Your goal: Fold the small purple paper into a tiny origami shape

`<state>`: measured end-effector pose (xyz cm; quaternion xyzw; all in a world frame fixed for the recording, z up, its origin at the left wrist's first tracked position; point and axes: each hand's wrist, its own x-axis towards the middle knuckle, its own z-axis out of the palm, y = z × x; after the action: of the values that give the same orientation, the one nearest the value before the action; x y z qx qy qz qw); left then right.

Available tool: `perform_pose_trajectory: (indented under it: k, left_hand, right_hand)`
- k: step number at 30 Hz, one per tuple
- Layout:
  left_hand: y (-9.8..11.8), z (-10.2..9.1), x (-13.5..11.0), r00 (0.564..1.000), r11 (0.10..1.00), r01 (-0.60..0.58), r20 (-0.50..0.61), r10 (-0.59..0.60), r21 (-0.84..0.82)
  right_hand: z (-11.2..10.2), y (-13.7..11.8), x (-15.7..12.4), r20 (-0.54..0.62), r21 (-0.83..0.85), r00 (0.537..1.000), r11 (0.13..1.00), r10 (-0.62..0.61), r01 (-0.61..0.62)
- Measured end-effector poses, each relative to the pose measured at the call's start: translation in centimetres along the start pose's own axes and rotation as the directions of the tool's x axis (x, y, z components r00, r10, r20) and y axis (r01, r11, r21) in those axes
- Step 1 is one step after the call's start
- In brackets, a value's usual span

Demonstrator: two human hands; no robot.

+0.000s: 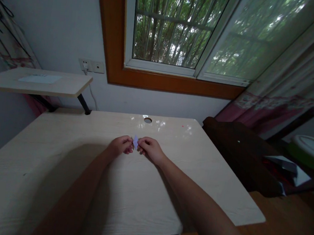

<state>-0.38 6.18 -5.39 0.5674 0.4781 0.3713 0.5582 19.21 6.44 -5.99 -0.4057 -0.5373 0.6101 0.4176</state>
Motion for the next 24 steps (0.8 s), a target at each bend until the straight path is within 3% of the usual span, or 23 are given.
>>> perform_pose_trajectory:
  k: [6, 10, 15, 24]
  left_hand:
    - [0.3, 0.1, -1.4, 0.998, 0.998, -0.050, 0.041, 0.049, 0.026]
    - [0.4, 0.5, -1.9, 0.994, 0.987, -0.103, 0.052, 0.097, 0.127]
    - [0.5, 0.7, -2.3, 0.997, 0.973, -0.073, 0.037, 0.066, 0.217]
    - [0.6, 0.3, -3.2, 0.989, 0.991, -0.117, 0.095, 0.110, 0.065]
  right_hand:
    - [0.5, 0.5, -0.8, -0.074, -0.012, 0.996, 0.998, -0.058, 0.058]
    - [0.7, 0.8, -1.1, -0.043, -0.052, 0.992, 0.992, -0.118, 0.116]
    - [1.1, 0.5, -1.5, -0.008, -0.137, 0.991, 0.982, -0.134, 0.132]
    - [1.6, -0.6, -2.4, 0.009, -0.107, 0.992, 0.987, -0.124, 0.124]
